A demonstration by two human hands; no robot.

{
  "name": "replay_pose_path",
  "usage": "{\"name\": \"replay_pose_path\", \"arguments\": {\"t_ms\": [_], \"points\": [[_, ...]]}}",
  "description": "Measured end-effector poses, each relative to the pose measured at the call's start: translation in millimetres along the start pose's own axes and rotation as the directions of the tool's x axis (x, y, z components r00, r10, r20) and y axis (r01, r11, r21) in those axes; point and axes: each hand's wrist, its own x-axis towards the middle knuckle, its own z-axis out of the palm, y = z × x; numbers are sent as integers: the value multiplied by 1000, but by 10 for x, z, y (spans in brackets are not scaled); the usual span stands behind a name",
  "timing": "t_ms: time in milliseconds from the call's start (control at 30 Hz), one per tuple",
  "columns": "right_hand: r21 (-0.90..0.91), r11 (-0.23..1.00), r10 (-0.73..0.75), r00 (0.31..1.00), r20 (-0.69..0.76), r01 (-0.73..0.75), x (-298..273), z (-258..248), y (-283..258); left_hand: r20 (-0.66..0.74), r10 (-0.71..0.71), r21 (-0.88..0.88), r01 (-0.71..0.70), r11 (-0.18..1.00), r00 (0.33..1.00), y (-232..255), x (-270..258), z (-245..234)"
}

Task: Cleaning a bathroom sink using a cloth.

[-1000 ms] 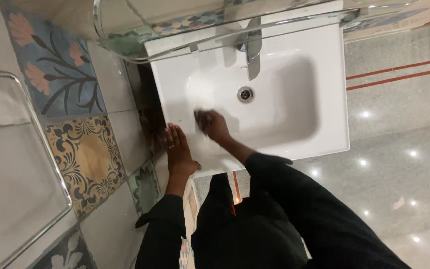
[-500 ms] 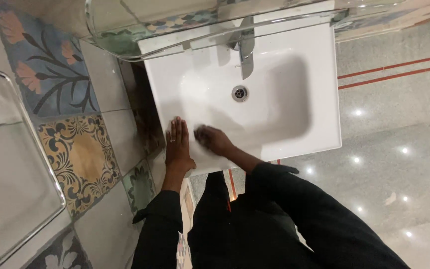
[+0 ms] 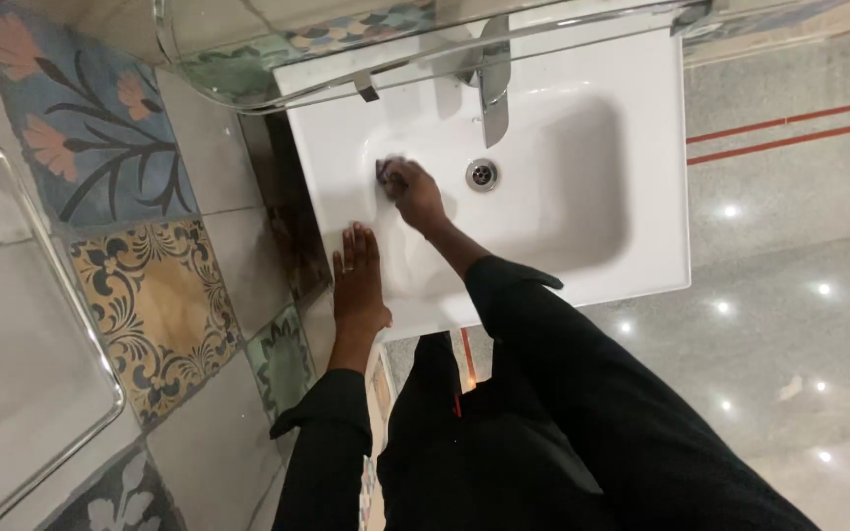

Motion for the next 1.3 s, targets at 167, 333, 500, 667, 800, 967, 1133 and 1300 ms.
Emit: {"name": "replay_pose_path", "arguments": {"t_ms": [167, 333, 500, 667, 800, 967, 1133, 1300], "points": [[-115, 990, 99, 976, 196, -77, -792, -195, -79, -182, 65, 195, -28, 980, 981, -107, 200, 358], [-283, 959, 120, 900, 420, 4, -1291, -593, 135, -145, 73, -57, -82, 995, 987, -15, 89, 202], [-531, 710, 158, 630, 760, 462, -1227, -1408, 1247, -158, 89, -149, -113, 982, 983, 25, -40, 70], [-894, 359, 593, 675, 439, 267, -991, -2475, 1019, -98, 20, -90, -29, 996, 995, 67, -15, 73], [-939, 317, 575, 761, 301, 132, -1191, -1653, 1230, -162, 22, -43, -30, 999, 987, 62, -76, 167], [-582, 798, 324, 705, 630, 153, -1168, -421, 507, -215, 2, 23, 4, 1000, 977, 140, -87, 363], [-533, 818, 149, 816, 558, 215, -1261, -862, 1382, -215, -32, -197, -11, 980, 976, 403, -154, 353], [-800, 568, 319, 844, 430, 193, -941, -1992, 1581, -257, -40, -190, -10, 982, 966, 374, -78, 469]]}}
